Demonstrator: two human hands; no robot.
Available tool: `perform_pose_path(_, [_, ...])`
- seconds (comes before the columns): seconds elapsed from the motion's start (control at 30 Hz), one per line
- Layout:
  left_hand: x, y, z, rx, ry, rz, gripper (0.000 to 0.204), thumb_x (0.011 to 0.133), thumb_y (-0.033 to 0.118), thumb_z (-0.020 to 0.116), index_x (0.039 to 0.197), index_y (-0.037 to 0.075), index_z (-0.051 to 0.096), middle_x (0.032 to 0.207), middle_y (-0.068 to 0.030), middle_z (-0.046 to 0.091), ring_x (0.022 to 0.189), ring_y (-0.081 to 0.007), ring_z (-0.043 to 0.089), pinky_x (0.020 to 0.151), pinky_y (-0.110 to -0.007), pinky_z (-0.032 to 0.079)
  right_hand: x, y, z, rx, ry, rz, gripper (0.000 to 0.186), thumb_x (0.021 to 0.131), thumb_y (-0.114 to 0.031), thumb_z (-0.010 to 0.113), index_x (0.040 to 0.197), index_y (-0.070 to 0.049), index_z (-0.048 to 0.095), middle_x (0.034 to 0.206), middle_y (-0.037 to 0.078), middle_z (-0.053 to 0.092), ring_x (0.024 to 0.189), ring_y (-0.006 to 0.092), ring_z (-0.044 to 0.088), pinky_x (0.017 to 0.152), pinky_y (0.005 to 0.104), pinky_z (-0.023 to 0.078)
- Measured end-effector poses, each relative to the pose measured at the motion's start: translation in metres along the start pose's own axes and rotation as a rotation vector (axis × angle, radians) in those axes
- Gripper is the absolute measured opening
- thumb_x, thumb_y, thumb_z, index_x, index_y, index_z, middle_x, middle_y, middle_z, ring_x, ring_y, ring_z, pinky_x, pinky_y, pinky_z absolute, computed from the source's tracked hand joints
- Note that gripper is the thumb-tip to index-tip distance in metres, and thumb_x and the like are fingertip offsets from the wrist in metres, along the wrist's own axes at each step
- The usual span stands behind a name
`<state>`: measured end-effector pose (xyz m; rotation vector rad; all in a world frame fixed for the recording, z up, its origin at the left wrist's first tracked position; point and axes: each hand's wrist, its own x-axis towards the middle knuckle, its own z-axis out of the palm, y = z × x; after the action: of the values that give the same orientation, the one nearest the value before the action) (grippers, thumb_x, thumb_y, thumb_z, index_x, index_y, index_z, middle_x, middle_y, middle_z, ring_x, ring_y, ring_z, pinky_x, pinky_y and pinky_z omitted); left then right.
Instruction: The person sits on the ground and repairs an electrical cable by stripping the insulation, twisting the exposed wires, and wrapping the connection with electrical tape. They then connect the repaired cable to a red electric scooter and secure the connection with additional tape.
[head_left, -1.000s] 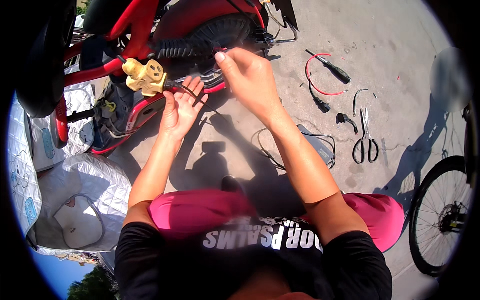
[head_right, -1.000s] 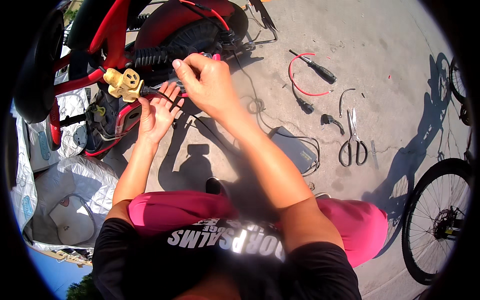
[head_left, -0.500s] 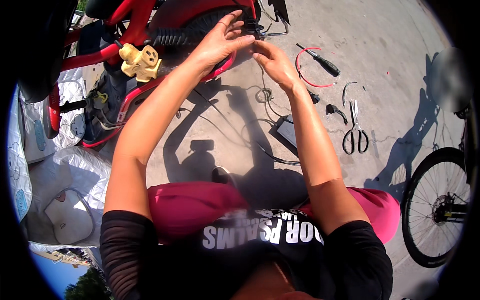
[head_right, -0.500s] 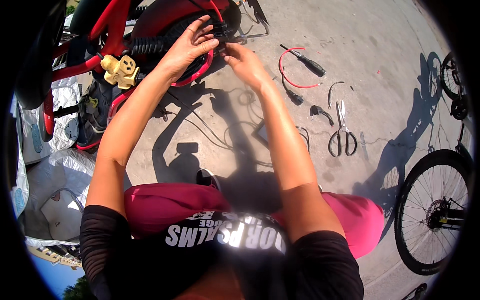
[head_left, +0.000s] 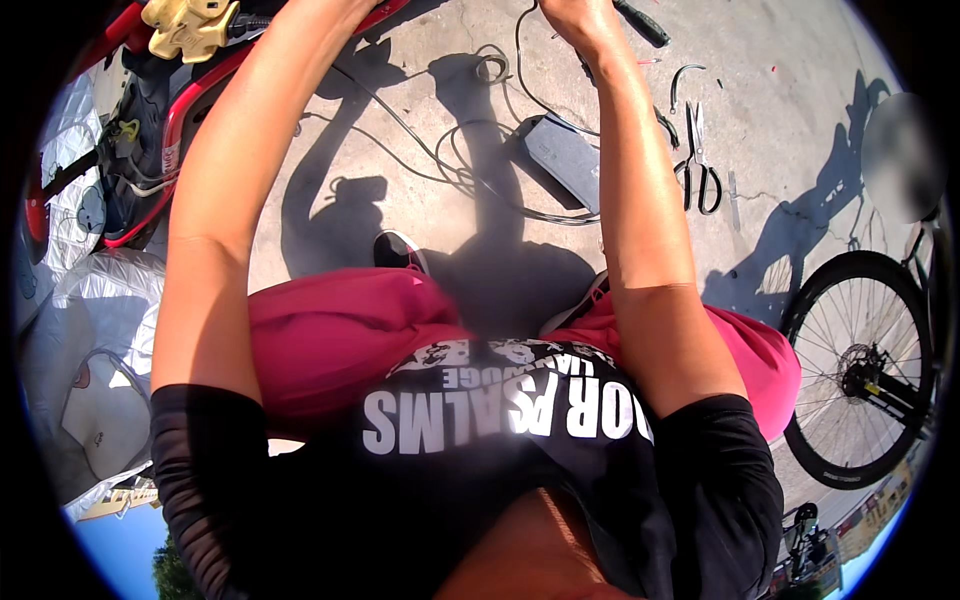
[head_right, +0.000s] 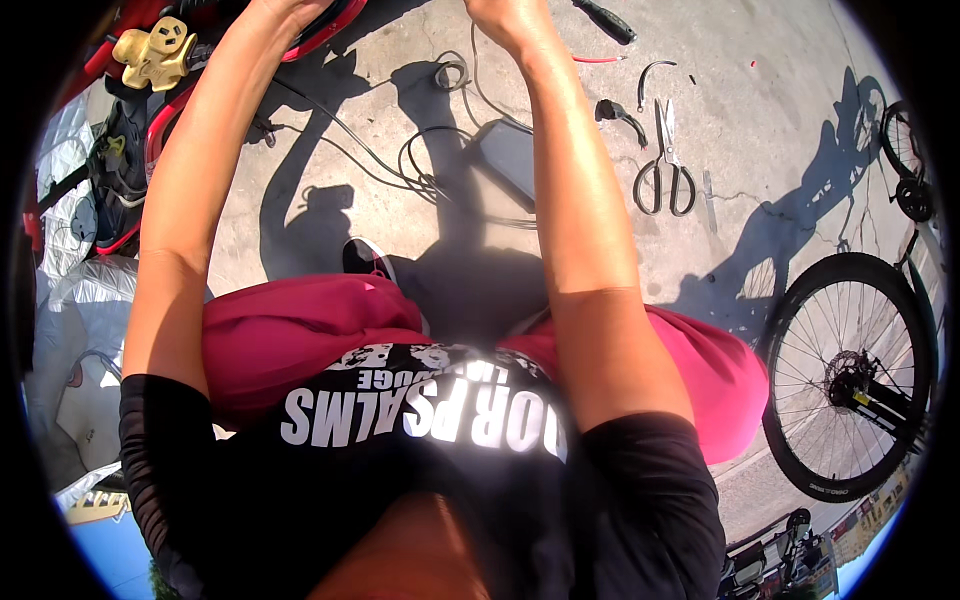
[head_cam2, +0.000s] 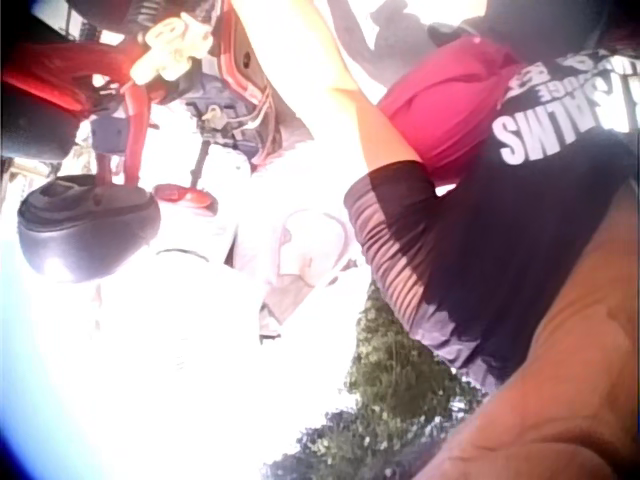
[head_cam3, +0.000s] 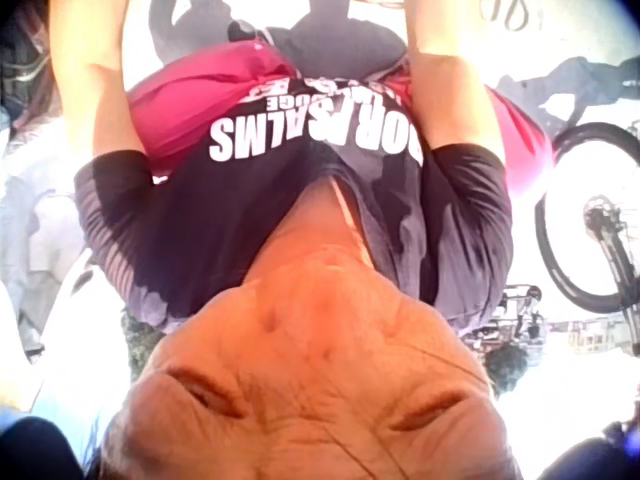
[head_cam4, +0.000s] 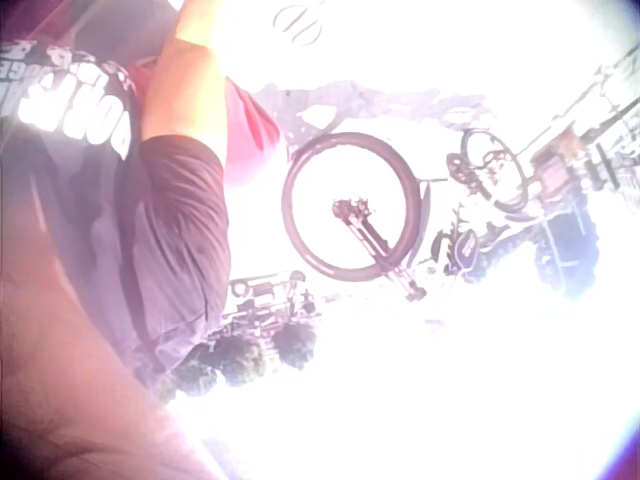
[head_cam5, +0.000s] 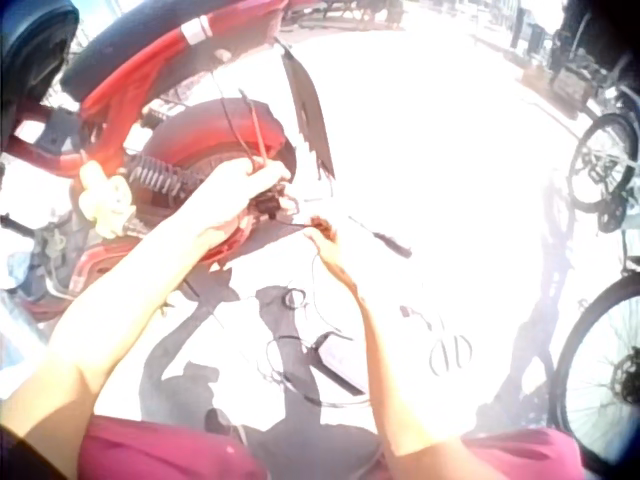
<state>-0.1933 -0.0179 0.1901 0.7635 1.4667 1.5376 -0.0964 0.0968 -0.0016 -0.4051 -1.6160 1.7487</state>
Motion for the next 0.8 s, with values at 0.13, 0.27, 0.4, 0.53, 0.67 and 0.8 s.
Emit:
perform_pose_path(0.13, [0.006,-0.002,0.002,0.052,0.011,0.037,0.019,0.093,0.015,0.059,0.100,-0.003,0.057,0.087,-0.0093,0.063,0.078,-0.0173,0.063,0.075,-0.028,0.051,0.000,-0.045,-0.002,-0.164,0.058,-0.065,0.011,0.088,-0.013,0.065,0.094,-0.003,0.064,0.086,0.004,0.065,0.082,0.0131,0.060,0.076,0.0270,0.049])
perform_pose_path(0.27, [0.007,0.000,0.008,0.034,0.022,0.058,0.019,0.093,0.015,0.059,0.100,-0.003,0.058,0.088,-0.0083,0.063,0.078,-0.0158,0.062,0.073,-0.028,0.051,-0.003,-0.070,0.001,-0.118,-0.026,0.024,0.013,0.089,-0.016,0.064,0.091,-0.004,0.065,0.081,0.004,0.065,0.077,0.0114,0.060,0.071,0.0255,0.049])
perform_pose_path(0.4, [0.007,-0.004,0.011,0.033,0.086,0.120,0.019,0.092,0.014,0.060,0.101,-0.003,0.059,0.087,-0.0081,0.063,0.077,-0.0161,0.062,0.071,-0.028,0.051,-0.029,-0.102,0.019,0.047,-0.517,0.416,0.016,0.090,-0.020,0.063,0.088,-0.004,0.065,0.077,0.003,0.065,0.072,0.0098,0.060,0.067,0.0239,0.049])
perform_pose_path(0.53, [0.013,-0.007,0.012,0.011,0.133,0.152,0.019,0.092,0.012,0.060,0.101,-0.004,0.059,0.086,-0.0088,0.063,0.076,-0.0169,0.062,0.069,-0.028,0.051,-0.040,-0.145,0.039,0.166,-0.490,0.345,0.021,0.090,-0.024,0.064,0.088,-0.003,0.065,0.079,0.003,0.065,0.071,0.0094,0.060,0.066,0.0233,0.050])
perform_pose_path(0.67, [0.007,-0.004,0.015,0.029,0.108,0.108,0.019,0.092,0.013,0.060,0.100,-0.004,0.059,0.087,-0.0091,0.064,0.077,-0.0167,0.062,0.070,-0.029,0.051,-0.026,-0.104,0.017,0.069,-0.594,0.449,0.016,0.092,-0.018,0.061,0.086,-0.003,0.063,0.074,0.001,0.061,0.069,0.0087,0.057,0.068,0.0226,0.048])
perform_pose_path(0.8, [0.008,-0.007,0.010,0.003,0.095,0.128,0.019,0.092,0.014,0.059,0.100,-0.003,0.060,0.087,-0.0084,0.064,0.076,-0.0162,0.062,0.071,-0.028,0.050,-0.005,-0.065,-0.004,-0.082,-0.315,0.193,0.015,0.091,-0.017,0.061,0.085,-0.003,0.063,0.073,0.001,0.060,0.069,0.0091,0.056,0.068,0.0235,0.048])
